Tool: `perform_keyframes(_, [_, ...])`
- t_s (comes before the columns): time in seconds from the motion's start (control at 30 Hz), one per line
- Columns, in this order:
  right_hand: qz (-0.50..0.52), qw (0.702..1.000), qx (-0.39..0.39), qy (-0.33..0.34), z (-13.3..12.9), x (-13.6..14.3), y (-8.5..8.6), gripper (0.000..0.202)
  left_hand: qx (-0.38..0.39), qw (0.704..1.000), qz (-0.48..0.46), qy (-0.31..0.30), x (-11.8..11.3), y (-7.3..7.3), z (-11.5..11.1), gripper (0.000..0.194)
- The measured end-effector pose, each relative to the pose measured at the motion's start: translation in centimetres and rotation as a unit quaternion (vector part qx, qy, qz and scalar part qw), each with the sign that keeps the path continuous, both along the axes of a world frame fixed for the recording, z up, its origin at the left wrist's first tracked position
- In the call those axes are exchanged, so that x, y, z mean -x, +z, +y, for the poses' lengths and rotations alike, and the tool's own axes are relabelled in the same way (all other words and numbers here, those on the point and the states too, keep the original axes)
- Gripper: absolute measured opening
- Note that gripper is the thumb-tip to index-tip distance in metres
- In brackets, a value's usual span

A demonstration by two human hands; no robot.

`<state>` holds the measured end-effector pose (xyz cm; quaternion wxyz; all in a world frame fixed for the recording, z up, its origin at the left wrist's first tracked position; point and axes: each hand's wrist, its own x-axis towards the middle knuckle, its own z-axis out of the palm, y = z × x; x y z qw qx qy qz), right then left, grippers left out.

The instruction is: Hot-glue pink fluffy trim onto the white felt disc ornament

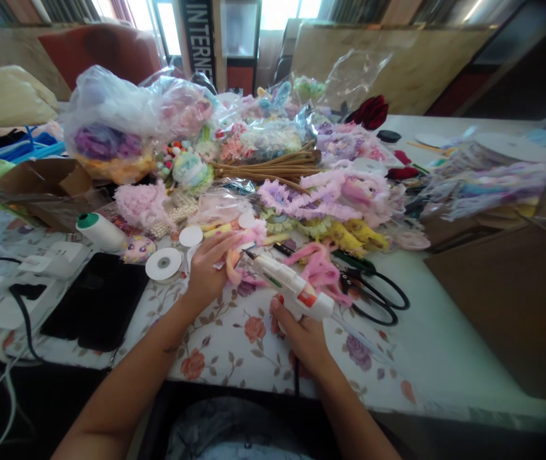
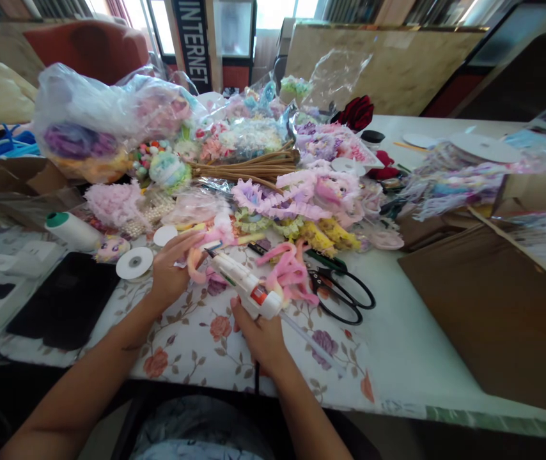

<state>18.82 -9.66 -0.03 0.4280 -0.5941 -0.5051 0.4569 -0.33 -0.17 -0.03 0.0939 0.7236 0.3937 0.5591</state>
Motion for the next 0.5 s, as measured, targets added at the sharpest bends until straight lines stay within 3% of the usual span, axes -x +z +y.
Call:
perform_keyframes(0.3, [-0.038,0.999,0.014,0.012,-0.20,-0.08,-0.83,0.041,0.004,1.000,-0.007,0.002,-0.14,0.25,-0.05,0.032])
perform_keyframes(0.5, [-0.030,1.000,0.002,0.004,-0.11,0.03,-0.23,0.041,0.020,1.000,-0.007,0.013,-0.12,0.23,-0.06,0.033])
